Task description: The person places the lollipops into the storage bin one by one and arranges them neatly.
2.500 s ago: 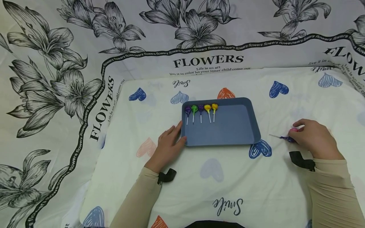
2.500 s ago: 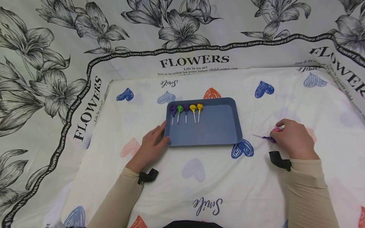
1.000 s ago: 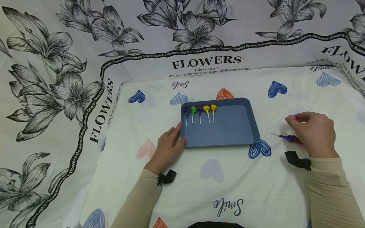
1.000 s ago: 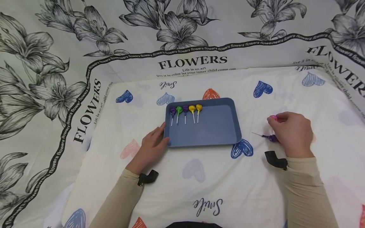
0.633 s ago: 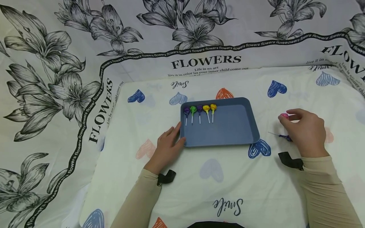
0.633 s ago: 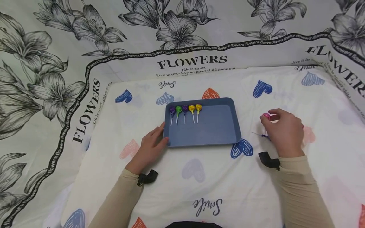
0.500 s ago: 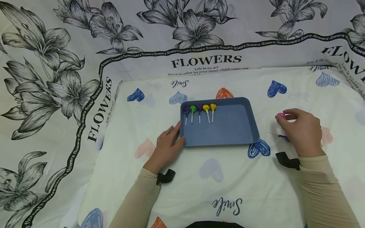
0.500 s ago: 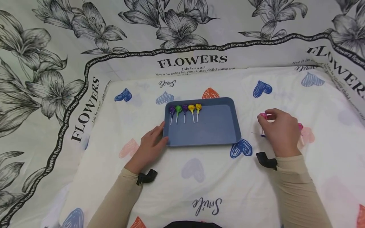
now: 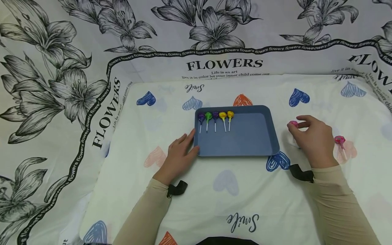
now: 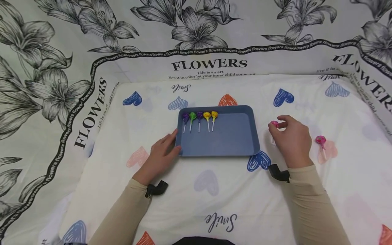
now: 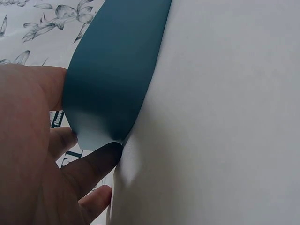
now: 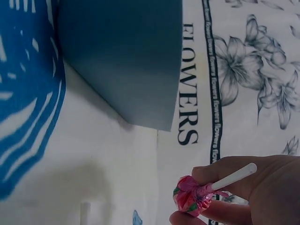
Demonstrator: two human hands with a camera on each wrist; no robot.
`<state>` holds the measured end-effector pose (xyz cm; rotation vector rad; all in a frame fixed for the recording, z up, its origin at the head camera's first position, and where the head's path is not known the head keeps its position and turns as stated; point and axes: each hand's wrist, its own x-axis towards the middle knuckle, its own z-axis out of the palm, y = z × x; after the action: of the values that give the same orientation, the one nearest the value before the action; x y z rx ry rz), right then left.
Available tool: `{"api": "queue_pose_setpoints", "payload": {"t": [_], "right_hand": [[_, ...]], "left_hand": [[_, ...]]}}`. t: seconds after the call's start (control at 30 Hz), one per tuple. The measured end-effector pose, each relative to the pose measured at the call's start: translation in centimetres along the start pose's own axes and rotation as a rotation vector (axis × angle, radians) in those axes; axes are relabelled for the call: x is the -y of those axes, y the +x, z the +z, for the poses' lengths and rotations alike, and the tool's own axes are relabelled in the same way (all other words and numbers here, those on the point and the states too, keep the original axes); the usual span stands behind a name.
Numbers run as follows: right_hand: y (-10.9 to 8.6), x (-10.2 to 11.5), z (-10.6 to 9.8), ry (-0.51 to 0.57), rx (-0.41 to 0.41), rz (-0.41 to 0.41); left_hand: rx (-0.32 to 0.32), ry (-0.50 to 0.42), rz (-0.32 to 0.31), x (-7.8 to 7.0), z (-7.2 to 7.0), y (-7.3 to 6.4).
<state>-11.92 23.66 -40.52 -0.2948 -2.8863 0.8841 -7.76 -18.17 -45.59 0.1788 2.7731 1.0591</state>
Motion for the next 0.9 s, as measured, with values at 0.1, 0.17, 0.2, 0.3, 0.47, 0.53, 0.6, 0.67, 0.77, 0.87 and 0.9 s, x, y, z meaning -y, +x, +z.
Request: {"api": "queue_pose_setpoints", "payload": {"t": [0.1,0.17,0.2,0.3,0.47,0.53,0.6,0.67,0.77,0.87,0.9], "right_hand": [[0.2,0.6,0.3,-0.011,-0.008,-0.033],[0.2,0.8,0.5,-0.016,-0.006,-0.043],[0.1,0.9,0.6,-0.019,-0.002,-0.045],[0.0,1.2,1.0,-0.027,0.008,-0.047],[-0.2,1.6,1.5,-0.031,0.009,-0.074],[-0.2,1.7,1.6,-0.031,0.003,-0.086],[-0.1,1.8,1.6,-0.031,-0.002,-0.096],[-0.1,1.9,1.7,-0.031,-0.003,-0.098],[0.0,2.1,1.8,-0.033,0.008,-0.089],[0.1,2.2,2.0,-0.037,0.019,-0.081],[0.2,2.3,2.0,-0.037,0.022,-0.081]], "left_hand": [[-0.008,-0.003,0.004,-0.1,-0.1,0.0],[-0.009,-0.005,-0.001,-0.1,-0.2,0.0],[-0.007,-0.005,-0.004,-0.1,-0.2,-0.1],[0.002,-0.004,-0.014,-0.1,-0.2,-0.1],[0.005,-0.009,-0.023,0.1,0.1,-0.2],[0.004,-0.01,-0.025,0.1,0.2,-0.3],[0.003,-0.011,-0.026,0.1,0.2,-0.3],[0.001,-0.011,-0.027,0.1,0.2,-0.3],[0.0,-0.012,-0.027,0.1,0.1,-0.2],[-0.004,-0.016,-0.021,0.0,0.1,-0.2],[-0.006,-0.019,-0.02,0.0,0.0,-0.3]]}}
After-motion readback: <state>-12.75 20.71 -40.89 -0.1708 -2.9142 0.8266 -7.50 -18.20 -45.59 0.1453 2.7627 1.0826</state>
